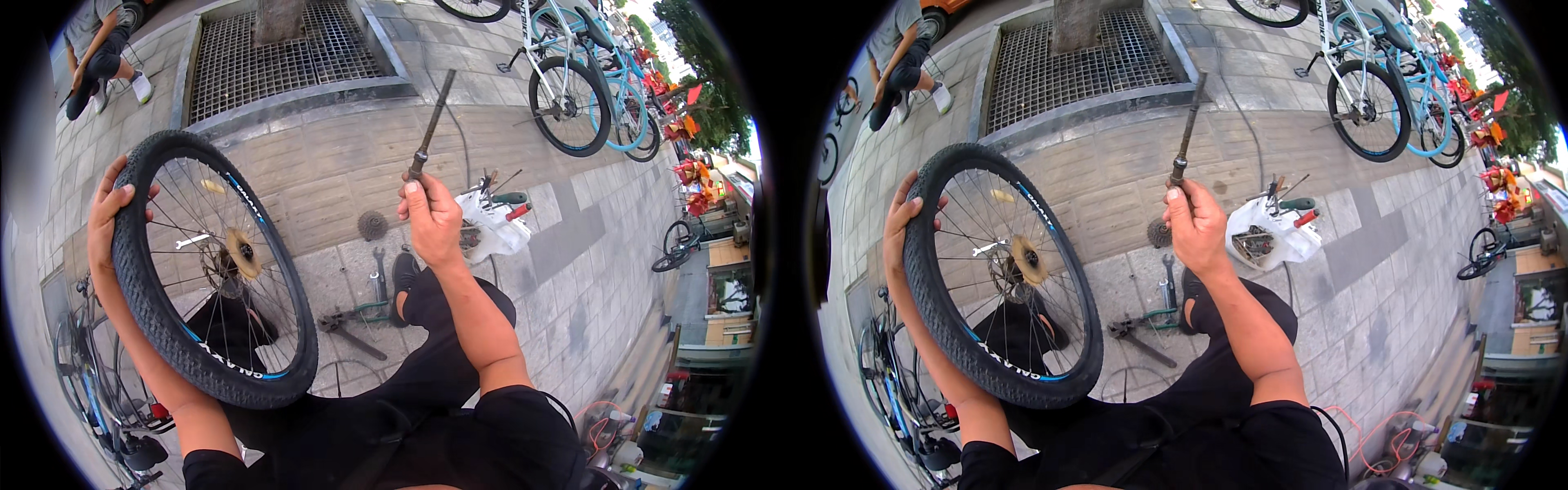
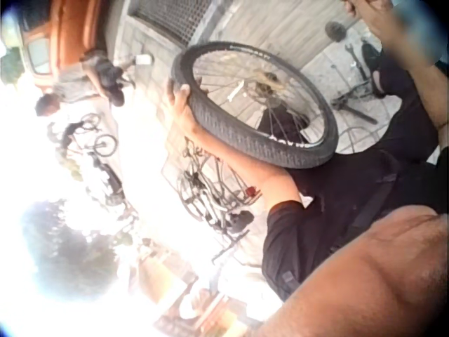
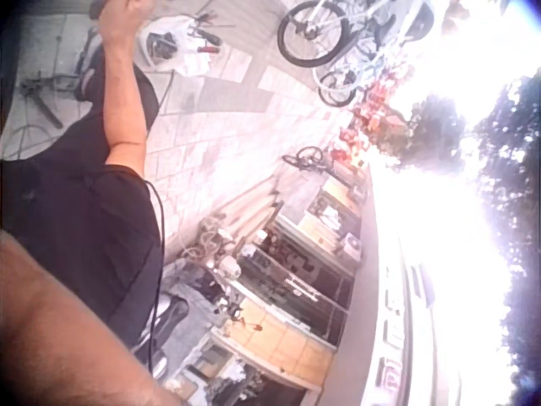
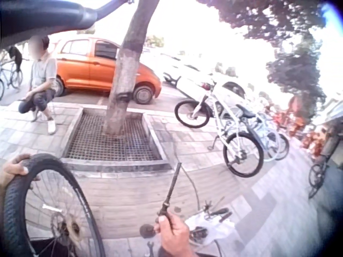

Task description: The person removes a cassette from a bicycle wheel, then uses a spoke wrench to adjust the spokes on the wheel. The person works on the wheel while sitting on the sidewalk.

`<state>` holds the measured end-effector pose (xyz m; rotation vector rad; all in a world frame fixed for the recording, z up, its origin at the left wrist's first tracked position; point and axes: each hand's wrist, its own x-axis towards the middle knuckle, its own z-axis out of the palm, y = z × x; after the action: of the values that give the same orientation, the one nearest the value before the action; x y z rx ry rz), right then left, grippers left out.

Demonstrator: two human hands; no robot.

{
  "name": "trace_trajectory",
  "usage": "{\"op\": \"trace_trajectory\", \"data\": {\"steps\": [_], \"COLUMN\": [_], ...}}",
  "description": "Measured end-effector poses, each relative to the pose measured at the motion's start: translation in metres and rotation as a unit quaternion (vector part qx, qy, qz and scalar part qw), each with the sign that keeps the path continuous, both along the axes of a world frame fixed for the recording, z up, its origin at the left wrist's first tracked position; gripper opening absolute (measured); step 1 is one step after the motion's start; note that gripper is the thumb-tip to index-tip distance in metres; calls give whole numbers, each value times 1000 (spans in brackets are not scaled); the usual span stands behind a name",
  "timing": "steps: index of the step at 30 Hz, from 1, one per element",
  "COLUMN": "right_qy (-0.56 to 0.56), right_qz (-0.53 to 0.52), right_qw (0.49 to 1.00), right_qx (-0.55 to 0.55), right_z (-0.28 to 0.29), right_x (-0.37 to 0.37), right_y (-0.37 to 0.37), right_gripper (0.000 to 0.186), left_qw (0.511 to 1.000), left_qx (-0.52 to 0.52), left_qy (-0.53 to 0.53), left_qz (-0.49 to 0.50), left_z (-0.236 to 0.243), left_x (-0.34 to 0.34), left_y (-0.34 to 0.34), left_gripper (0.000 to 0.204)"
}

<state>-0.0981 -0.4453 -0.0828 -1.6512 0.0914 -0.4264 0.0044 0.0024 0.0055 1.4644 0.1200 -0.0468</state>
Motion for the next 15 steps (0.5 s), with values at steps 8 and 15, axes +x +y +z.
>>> {"op": "trace_trajectory", "data": {"steps": [8,15], "right_qy": [-33,-53], "right_qz": [-17,-32], "right_qw": [996,993], "right_qx": [-84,-102], "right_z": [-6,-2], "right_x": [4,5], "right_y": [-9,-7], "right_gripper": [22,20], "left_qw": [1000,1000], "left_qx": [7,-5], "left_qy": [12,-4], "left_qz": [-9,5], "left_z": [2,0], "left_x": [0,0], "left_y": [4,-1], "left_gripper": [67,66]}}
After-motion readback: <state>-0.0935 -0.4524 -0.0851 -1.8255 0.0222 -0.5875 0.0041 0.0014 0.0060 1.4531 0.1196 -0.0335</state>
